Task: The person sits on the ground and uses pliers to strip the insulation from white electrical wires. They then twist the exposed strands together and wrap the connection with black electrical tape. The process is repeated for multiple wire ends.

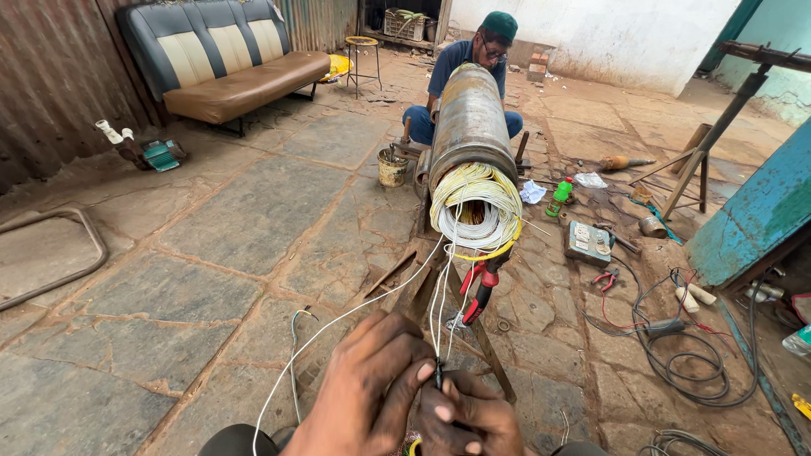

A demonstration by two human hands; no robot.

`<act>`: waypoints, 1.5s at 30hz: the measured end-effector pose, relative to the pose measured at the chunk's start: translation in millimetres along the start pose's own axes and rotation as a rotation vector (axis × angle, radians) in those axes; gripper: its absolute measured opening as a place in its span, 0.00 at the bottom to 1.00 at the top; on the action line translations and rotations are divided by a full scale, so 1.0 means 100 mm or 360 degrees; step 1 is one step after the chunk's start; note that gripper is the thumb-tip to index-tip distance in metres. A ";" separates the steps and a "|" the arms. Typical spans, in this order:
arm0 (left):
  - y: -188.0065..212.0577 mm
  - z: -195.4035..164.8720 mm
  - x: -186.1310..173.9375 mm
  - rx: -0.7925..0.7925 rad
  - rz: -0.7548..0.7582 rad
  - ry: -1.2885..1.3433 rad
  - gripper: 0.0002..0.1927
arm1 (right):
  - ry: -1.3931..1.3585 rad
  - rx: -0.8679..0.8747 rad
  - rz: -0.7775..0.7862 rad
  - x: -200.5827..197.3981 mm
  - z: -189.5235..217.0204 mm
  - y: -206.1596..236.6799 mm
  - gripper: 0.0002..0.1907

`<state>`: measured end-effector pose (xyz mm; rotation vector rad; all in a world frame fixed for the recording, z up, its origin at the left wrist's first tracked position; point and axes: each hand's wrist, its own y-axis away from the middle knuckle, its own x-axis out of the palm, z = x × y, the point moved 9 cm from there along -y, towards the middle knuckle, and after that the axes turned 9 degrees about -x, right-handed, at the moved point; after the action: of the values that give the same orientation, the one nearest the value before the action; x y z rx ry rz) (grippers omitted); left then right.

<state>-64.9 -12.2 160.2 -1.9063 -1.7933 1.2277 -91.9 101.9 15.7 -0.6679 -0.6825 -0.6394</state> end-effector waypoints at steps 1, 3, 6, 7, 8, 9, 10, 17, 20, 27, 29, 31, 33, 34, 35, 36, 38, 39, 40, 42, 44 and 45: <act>0.04 -0.04 -0.02 0.0039 -0.0024 -0.0153 0.05 | 0.0283 -0.0012 -0.0179 -0.08 0.09 0.02 0.13; 0.09 -0.11 -0.03 0.0117 -0.0043 -0.0327 0.08 | 0.1001 -0.0172 -0.0072 0.03 0.36 0.00 0.16; 0.15 -0.20 -0.04 0.0255 -0.0090 -0.0549 0.12 | 0.1967 -0.0612 0.0082 0.38 0.70 -0.06 0.14; 0.16 -0.23 -0.04 0.0308 -0.0115 -0.0616 0.14 | 0.2270 -0.0799 0.0138 0.53 0.77 -0.06 0.12; 0.17 -0.23 -0.03 0.0310 -0.0103 -0.0673 0.15 | 0.2492 -0.0952 0.0197 0.68 0.81 -0.06 0.09; 0.19 -0.22 -0.02 0.0311 -0.0089 -0.0728 0.16 | 0.2711 -0.1107 0.0254 0.82 0.81 -0.05 0.07; 0.21 -0.20 0.01 0.0315 -0.0076 -0.0788 0.17 | 0.2927 -0.1269 0.0316 0.95 0.80 -0.03 0.06; 0.63 0.06 0.39 0.0496 -0.0156 -0.1061 0.14 | 0.3487 -0.1921 0.0123 1.19 0.70 0.06 0.12; 0.72 0.25 0.41 0.0375 -0.0036 -0.0839 0.09 | 0.3003 -0.1512 -0.0122 0.82 0.72 0.00 0.09; 0.26 0.41 -0.07 -0.0248 -0.0073 0.0176 0.10 | 0.0635 -0.0349 -0.0039 0.00 0.09 -0.07 0.17; 0.06 0.38 0.10 -0.0253 0.0218 0.0652 0.11 | 0.0077 -0.0192 0.0254 0.11 -0.09 -0.09 0.16; -0.02 0.35 0.23 -0.0260 0.0418 0.1011 0.10 | -0.0356 -0.0090 0.0519 0.25 -0.17 -0.09 0.13; -0.03 0.41 0.33 -0.0396 0.0536 0.1227 0.08 | -0.0485 -0.0094 0.0340 0.18 -0.19 -0.11 0.10; -0.03 0.41 0.30 -0.0366 0.0464 0.1051 0.08 | -0.0547 -0.0100 0.0245 0.14 -0.19 -0.11 0.11; -0.03 0.40 0.26 -0.0332 0.0390 0.0874 0.07 | -0.0489 -0.0040 0.0270 0.17 -0.21 -0.08 0.09; -0.03 0.39 0.21 -0.0295 0.0315 0.0695 0.07 | -0.0431 0.0018 0.0299 0.20 -0.21 -0.05 0.08; 0.01 0.19 0.09 -0.0045 0.0208 0.0318 0.05 | -0.0270 0.0070 0.0233 0.18 -0.18 0.00 0.08; 0.05 0.07 0.04 0.0078 0.0154 0.0132 0.04 | -0.0162 0.0064 0.0136 0.13 -0.13 0.02 0.10; 0.08 0.00 -0.01 0.0110 0.0094 -0.0007 0.05 | -0.0056 0.0058 0.0037 0.08 -0.09 0.04 0.12; 0.14 -0.13 -0.08 0.0176 -0.0031 -0.0283 0.08 | 0.0276 0.0105 0.0065 0.09 -0.02 0.06 0.18; 0.16 -0.15 -0.16 0.0134 -0.0125 -0.0356 0.09 | 0.0629 -0.0008 -0.0011 0.08 0.13 0.03 0.23; 0.17 -0.15 -0.19 0.0111 -0.0166 -0.0394 0.09 | 0.0804 -0.0148 -0.0107 0.07 0.26 0.00 0.24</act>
<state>-40.2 -27.9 165.1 -1.6614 -1.9133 1.5224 -96.6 118.3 36.0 -0.5397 -0.2072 -0.8666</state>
